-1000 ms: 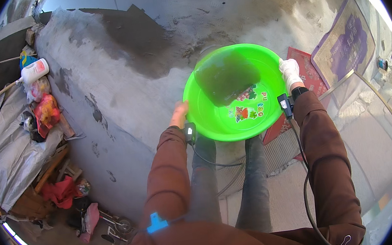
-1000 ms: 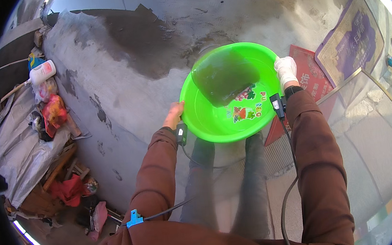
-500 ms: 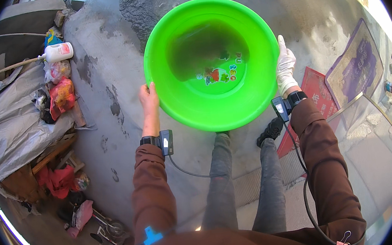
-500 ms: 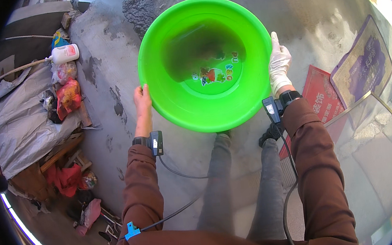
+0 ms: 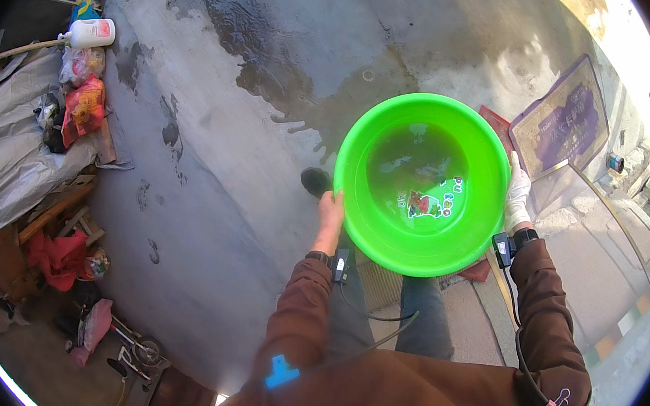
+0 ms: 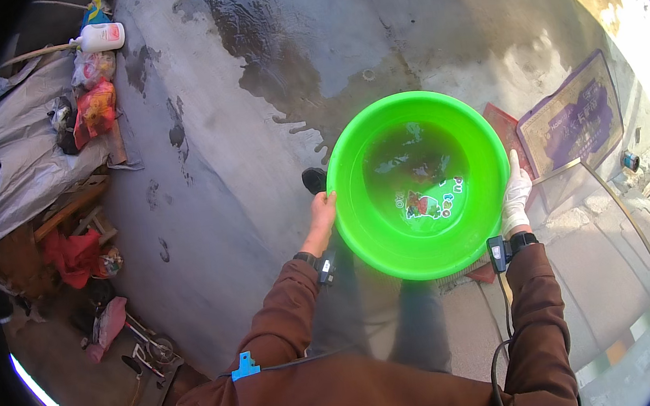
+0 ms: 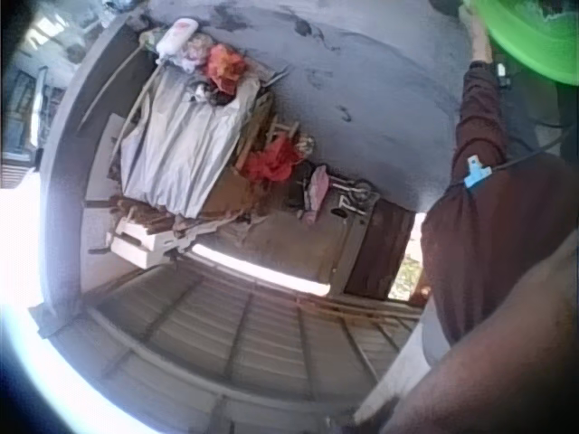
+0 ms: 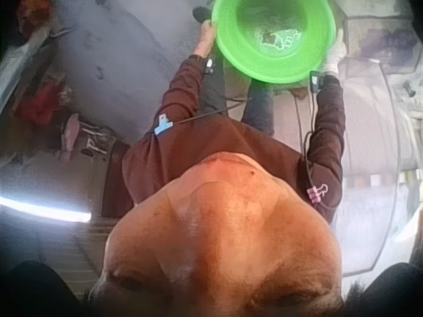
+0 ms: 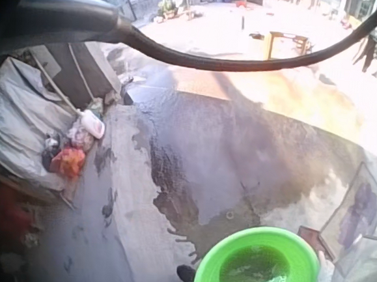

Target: The person carries a green basin, adds a dark lumpy substance, then scoops hot water from a large pot into the basin. They walk back inside and spray a cleaning solution into the basin, mixing the contents.

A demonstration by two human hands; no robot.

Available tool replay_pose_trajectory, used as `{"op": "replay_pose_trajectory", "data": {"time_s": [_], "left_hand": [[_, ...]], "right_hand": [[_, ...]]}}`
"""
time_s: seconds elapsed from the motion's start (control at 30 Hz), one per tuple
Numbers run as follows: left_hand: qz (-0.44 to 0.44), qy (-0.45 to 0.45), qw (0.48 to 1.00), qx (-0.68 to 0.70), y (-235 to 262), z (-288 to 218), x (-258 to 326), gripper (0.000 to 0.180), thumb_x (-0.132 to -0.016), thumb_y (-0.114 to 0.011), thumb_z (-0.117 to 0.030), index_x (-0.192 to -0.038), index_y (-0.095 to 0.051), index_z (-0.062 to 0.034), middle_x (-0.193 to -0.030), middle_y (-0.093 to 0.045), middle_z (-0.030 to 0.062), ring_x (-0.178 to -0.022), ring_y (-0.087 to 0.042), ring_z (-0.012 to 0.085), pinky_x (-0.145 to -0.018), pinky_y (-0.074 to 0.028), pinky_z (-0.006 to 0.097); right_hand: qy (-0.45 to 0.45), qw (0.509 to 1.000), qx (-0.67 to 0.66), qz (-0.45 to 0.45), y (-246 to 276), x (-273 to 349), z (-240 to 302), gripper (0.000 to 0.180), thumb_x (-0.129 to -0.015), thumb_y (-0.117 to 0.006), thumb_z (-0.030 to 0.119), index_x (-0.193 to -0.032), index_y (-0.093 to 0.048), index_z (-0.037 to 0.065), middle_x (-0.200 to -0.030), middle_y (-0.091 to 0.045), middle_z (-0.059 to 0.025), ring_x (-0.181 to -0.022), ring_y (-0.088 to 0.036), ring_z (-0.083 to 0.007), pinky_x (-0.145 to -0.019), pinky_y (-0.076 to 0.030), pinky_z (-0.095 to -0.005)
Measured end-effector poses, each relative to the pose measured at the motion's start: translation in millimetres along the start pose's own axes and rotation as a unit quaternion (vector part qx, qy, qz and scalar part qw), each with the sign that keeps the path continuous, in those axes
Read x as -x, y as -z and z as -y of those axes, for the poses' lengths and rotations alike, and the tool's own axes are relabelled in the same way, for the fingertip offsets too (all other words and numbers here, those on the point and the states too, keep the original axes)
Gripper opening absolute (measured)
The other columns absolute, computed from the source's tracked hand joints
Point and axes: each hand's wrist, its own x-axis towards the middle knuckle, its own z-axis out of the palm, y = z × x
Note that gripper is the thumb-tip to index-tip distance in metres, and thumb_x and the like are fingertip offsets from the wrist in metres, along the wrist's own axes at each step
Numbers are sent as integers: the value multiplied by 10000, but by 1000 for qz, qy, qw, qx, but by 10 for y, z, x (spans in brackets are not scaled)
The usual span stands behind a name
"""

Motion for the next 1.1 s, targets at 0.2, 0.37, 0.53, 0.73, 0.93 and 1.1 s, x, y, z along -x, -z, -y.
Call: {"op": "replay_pose_trajectory", "data": {"time_s": [0.2,0.37,0.53,0.73,0.93,1.1], "left_hand": [[74,95,987,-106,-341,793,-46,310,-921,-563,-253,-933,-624,51,-834,-651,124,-761,-616,217,-669,-465,384],[86,175,977,-90,-15,1053,-990,372,-909,-575,-267,-1039,-613,80,-969,-662,173,-865,-632,290,-738,-481,415],[57,152,979,-126,903,224,-2266,420,-948,-517,-302,-1124,-572,75,-1041,-637,159,-888,-631,275,-742,-488,422],[-151,-23,973,-172,1854,-887,-2447,389,-907,-558,-308,-1086,-591,35,-961,-651,214,-879,-637,333,-755,-485,424],[-215,-122,968,-46,2267,-1394,-1936,309,-939,-532,-252,-1027,-569,42,-846,-632,142,-738,-585,222,-692,-468,344],[-163,-192,956,150,1911,-1454,-1271,255,-951,-532,-186,-1026,-551,57,-858,-629,86,-759,-565,115,-663,-457,282]], "right_hand": [[-148,980,126,-29,-136,-12,-127,508,-740,-750,440,-743,-651,-59,-690,-627,-138,-626,-569,-189,-626,-472,-354],[-98,943,317,-2,-1178,-370,-66,373,-734,-748,319,-803,-676,-40,-757,-669,-200,-727,-663,-280,-667,-488,-376],[-101,940,308,106,-2360,-850,705,375,-760,-720,322,-851,-690,-41,-851,-665,-256,-819,-675,-348,-701,-507,-414],[-6,988,145,52,-3169,-591,1624,425,-798,-684,399,-922,-671,-7,-941,-680,-192,-914,-648,-307,-814,-486,-366],[7,995,-98,12,-2986,-238,2310,490,-829,-658,482,-819,-653,-8,-768,-649,-110,-709,-590,-183,-689,-471,-313],[242,970,-3,-26,-2250,-222,2109,326,-861,-653,298,-1008,-627,8,-698,-573,-83,-644,-549,-169,-591,-449,-302]]}}
